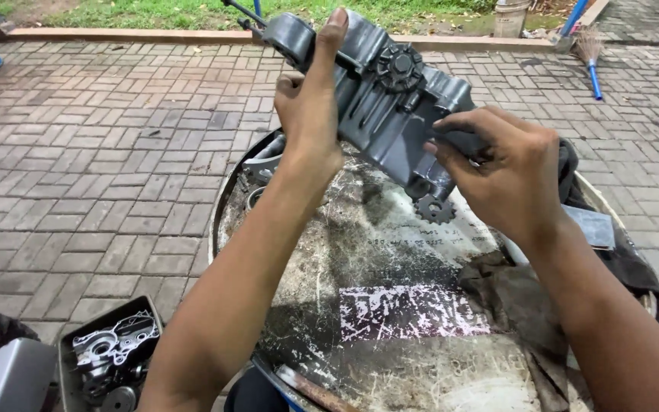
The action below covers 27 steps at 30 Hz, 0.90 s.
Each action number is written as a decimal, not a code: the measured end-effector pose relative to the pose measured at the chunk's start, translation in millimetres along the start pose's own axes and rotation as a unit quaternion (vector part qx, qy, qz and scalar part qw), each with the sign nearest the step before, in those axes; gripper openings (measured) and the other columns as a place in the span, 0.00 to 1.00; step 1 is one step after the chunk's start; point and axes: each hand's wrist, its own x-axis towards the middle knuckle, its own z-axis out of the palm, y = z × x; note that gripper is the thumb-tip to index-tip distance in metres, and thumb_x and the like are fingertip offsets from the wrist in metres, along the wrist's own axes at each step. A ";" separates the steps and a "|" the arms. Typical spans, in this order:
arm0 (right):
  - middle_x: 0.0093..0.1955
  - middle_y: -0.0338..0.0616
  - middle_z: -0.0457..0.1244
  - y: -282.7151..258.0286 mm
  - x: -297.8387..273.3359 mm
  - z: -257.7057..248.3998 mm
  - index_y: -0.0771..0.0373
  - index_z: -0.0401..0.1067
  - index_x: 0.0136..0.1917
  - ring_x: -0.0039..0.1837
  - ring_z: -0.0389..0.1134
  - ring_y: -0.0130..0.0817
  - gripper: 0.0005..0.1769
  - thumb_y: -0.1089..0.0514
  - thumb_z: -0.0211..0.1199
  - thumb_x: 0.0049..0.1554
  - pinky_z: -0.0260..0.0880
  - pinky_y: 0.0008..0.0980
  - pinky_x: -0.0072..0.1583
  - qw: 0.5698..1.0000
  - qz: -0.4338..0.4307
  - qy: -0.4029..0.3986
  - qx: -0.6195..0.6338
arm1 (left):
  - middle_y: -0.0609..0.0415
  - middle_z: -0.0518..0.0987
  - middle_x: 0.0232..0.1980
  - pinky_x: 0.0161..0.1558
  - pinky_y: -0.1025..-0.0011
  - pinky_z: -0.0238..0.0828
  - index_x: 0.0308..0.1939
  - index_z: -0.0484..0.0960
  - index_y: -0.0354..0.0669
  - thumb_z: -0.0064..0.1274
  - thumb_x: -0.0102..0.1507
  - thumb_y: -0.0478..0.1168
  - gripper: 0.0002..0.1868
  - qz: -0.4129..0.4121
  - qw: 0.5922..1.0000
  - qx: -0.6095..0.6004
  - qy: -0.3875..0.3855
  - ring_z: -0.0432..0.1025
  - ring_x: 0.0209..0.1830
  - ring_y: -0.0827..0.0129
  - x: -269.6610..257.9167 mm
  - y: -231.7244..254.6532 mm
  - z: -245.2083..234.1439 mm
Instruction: Scraping residue from an engine casing and wiping it clean with a cloth on a makeshift workbench.
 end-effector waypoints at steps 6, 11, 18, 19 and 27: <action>0.48 0.54 0.70 7.6 1.2 -6.5 0.71 0.77 0.54 0.43 0.70 0.38 0.11 0.67 0.74 0.59 0.72 0.33 0.42 0.998 0.042 0.025 -0.031 | 0.46 0.81 0.42 0.45 0.63 0.70 0.59 0.73 0.38 0.54 0.31 0.63 0.55 0.014 0.993 0.008 -0.116 0.73 0.39 0.63 12.4 -4.3 -0.9; 0.53 0.61 0.71 6.0 0.8 -6.8 0.72 0.68 0.58 0.53 0.77 0.53 0.21 0.65 0.77 0.59 0.80 0.42 0.50 0.996 0.051 0.062 -0.031 | 0.40 0.82 0.60 0.64 0.45 0.75 0.71 0.63 0.42 0.57 0.34 0.59 0.61 0.011 0.987 0.021 -0.162 0.79 0.59 0.51 3.8 -4.1 -0.6; 0.46 0.54 0.71 10.1 -3.4 7.1 0.71 0.78 0.52 0.44 0.72 0.39 0.04 0.67 0.70 0.63 0.73 0.32 0.44 0.995 0.018 0.078 -0.055 | 0.37 0.76 0.67 0.66 0.41 0.70 0.73 0.57 0.43 0.57 0.31 0.61 0.66 0.016 0.987 0.024 -0.156 0.74 0.66 0.49 -0.4 -10.2 0.7; 0.47 0.56 0.71 10.3 -4.0 10.3 0.72 0.78 0.52 0.46 0.73 0.41 0.04 0.67 0.68 0.63 0.75 0.33 0.46 0.995 -0.003 0.071 -0.065 | 0.35 0.78 0.65 0.66 0.44 0.73 0.73 0.58 0.41 0.58 0.33 0.57 0.64 0.005 0.986 -0.010 -0.164 0.76 0.64 0.49 -2.2 -10.8 0.9; 0.49 0.58 0.68 -11.4 2.1 14.9 0.77 0.76 0.49 0.53 0.67 0.47 0.06 0.70 0.67 0.58 0.73 0.39 0.56 0.996 -0.031 -0.003 -0.088 | 0.40 0.77 0.65 0.67 0.45 0.72 0.69 0.64 0.41 0.54 0.28 0.64 0.65 0.025 0.992 0.027 -0.120 0.75 0.65 0.51 -12.4 -8.4 2.4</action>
